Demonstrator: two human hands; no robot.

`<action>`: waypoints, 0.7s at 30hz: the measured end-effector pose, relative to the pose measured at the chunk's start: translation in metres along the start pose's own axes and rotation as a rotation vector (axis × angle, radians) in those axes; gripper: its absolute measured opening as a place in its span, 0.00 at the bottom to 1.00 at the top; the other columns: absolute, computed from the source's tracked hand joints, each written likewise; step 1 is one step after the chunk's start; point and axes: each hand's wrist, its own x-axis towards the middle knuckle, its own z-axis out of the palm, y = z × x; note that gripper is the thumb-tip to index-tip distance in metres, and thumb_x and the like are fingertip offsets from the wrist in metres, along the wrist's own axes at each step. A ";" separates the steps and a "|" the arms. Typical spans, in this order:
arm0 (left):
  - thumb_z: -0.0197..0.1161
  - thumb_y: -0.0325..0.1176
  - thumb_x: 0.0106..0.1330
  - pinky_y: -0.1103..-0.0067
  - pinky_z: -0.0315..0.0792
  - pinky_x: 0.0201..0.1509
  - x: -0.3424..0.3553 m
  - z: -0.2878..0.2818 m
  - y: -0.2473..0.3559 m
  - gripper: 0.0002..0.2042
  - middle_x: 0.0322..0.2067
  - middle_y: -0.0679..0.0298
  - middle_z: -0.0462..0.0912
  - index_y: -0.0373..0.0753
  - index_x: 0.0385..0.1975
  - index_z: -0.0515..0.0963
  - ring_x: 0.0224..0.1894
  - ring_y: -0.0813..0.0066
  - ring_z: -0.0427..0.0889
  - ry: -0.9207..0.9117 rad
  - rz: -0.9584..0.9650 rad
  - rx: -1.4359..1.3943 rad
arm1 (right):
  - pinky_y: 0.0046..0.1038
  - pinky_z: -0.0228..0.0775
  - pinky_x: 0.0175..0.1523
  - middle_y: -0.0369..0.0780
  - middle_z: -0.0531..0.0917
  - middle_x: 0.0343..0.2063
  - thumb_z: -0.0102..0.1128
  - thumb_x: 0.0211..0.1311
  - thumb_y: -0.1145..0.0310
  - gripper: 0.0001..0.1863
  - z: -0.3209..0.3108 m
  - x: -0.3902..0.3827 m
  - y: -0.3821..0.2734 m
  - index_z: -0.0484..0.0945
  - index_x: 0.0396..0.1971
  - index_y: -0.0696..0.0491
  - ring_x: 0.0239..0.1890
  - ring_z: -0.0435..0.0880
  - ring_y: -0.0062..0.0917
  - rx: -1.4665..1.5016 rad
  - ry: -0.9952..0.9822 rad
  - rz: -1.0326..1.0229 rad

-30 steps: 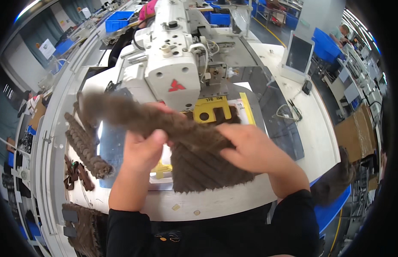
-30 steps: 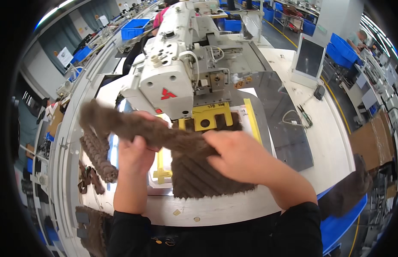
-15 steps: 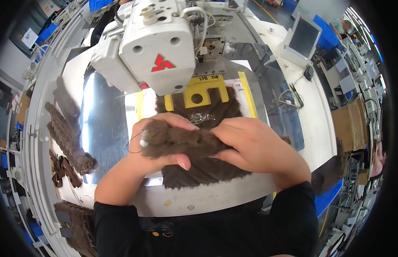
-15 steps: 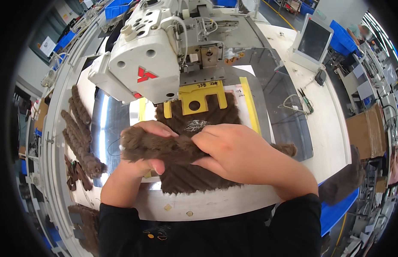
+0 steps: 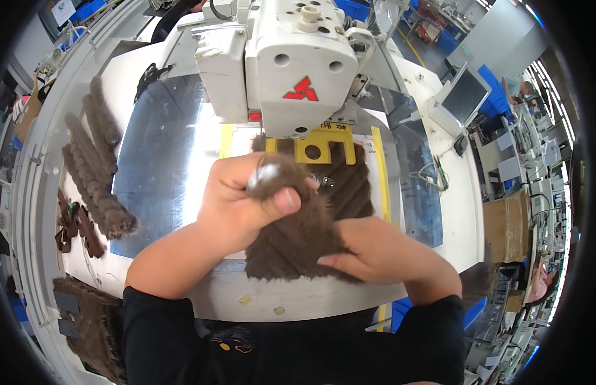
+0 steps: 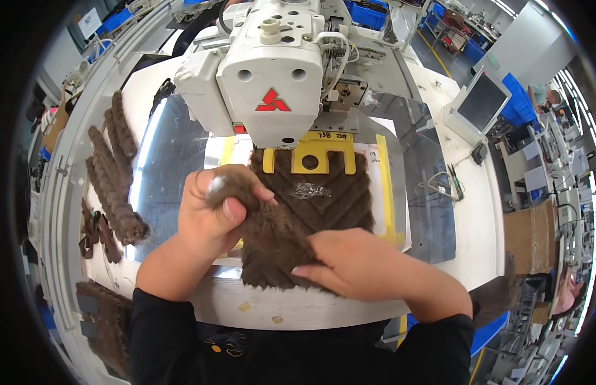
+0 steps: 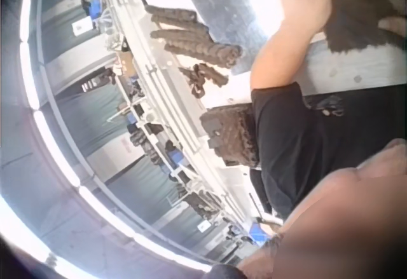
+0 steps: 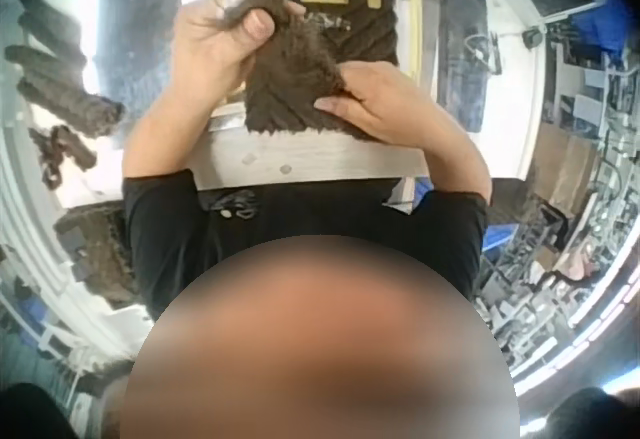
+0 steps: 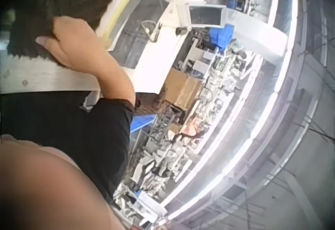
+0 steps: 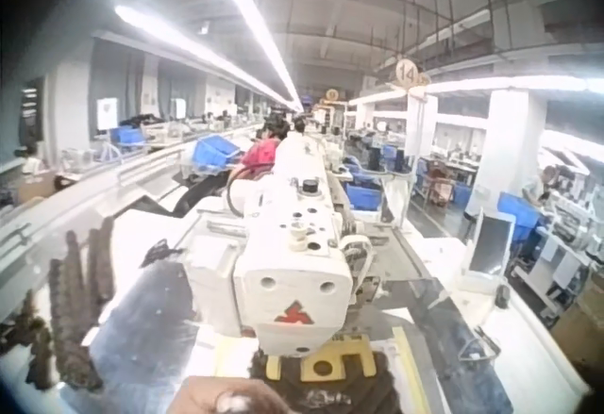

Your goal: Sewing fur components onto bag parts using an industrial sewing machine.

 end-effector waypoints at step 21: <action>0.75 0.23 0.51 0.74 0.71 0.30 0.001 0.018 -0.014 0.09 0.26 0.58 0.83 0.33 0.32 0.84 0.26 0.63 0.78 -0.198 0.276 0.470 | 0.25 0.72 0.31 0.37 0.82 0.30 0.80 0.48 0.71 0.17 -0.020 0.010 -0.020 0.84 0.39 0.54 0.28 0.82 0.26 0.120 0.531 -0.330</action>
